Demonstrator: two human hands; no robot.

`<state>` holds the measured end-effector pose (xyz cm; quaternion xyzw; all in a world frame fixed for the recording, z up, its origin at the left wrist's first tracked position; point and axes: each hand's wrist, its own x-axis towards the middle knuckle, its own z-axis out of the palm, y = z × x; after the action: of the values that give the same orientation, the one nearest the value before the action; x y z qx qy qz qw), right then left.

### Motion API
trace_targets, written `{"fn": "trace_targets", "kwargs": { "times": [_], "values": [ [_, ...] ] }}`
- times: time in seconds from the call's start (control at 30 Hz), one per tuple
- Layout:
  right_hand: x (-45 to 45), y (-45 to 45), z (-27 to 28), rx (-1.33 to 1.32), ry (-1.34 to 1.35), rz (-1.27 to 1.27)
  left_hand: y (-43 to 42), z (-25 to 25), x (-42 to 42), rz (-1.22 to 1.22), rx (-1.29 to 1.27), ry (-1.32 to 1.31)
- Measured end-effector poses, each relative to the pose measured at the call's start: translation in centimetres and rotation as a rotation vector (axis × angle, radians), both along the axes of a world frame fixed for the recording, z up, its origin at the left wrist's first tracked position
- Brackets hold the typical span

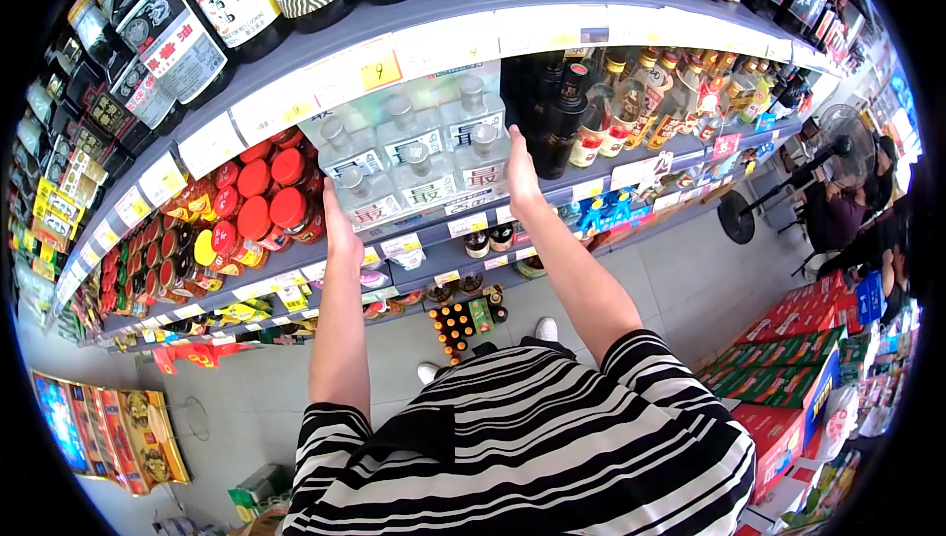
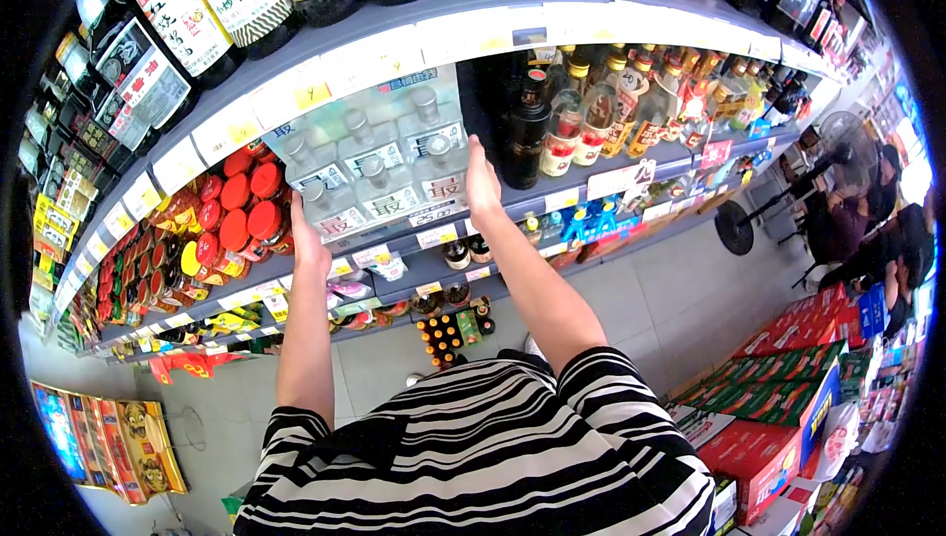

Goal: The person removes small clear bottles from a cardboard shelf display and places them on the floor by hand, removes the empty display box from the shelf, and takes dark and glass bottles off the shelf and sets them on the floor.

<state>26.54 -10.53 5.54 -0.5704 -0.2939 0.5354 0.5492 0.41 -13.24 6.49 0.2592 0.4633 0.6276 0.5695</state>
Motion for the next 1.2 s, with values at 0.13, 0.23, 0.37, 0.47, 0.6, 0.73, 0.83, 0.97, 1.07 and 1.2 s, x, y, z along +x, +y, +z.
{"fn": "trace_targets", "kwargs": {
  "times": [0.13, 0.23, 0.37, 0.47, 0.6, 0.73, 0.83, 0.97, 1.07, 1.2],
  "values": [
    [0.5, -0.8, 0.0, 0.007, 0.009, 0.058, -1.1, 0.6, 0.6, -0.017, -0.007, -0.008],
    [0.9, -1.1, -0.3, 0.014, 0.031, 0.069, -1.7, 1.1, 1.3, 0.003, -0.021, -0.057],
    [0.5, -2.5, 0.5, 0.020, -0.015, -0.041, -1.6, -0.9, 0.5, -0.070, 0.038, -0.057],
    [1.1, -1.8, -1.7, 0.045, 0.033, -0.017, -1.9, -1.0, 0.6, -0.088, 0.033, -0.087],
    [0.9, -2.8, -1.0, 0.066, 0.070, -0.027, -2.3, -1.1, 0.6, -0.096, 0.018, -0.091],
    [1.1, -2.7, -1.8, 0.058, 0.082, -0.033, -2.7, -0.9, 0.7, -0.095, 0.013, -0.072],
    [1.0, -2.6, -1.1, 0.019, 0.031, -0.051, -2.3, -0.8, 0.9, -0.075, 0.042, -0.050],
    [1.0, -1.3, -1.0, -0.022, -0.012, -0.033, -0.5, -2.0, 0.2, -0.094, 0.062, -0.060],
    [0.9, -0.2, -1.0, -0.008, -0.063, -0.042, 1.2, -2.8, -0.3, -0.118, 0.080, -0.057],
    [1.0, 1.7, -1.7, 0.064, -0.035, -0.057, 2.9, -3.5, -0.2, -0.081, 0.059, -0.025]
  ]
}}
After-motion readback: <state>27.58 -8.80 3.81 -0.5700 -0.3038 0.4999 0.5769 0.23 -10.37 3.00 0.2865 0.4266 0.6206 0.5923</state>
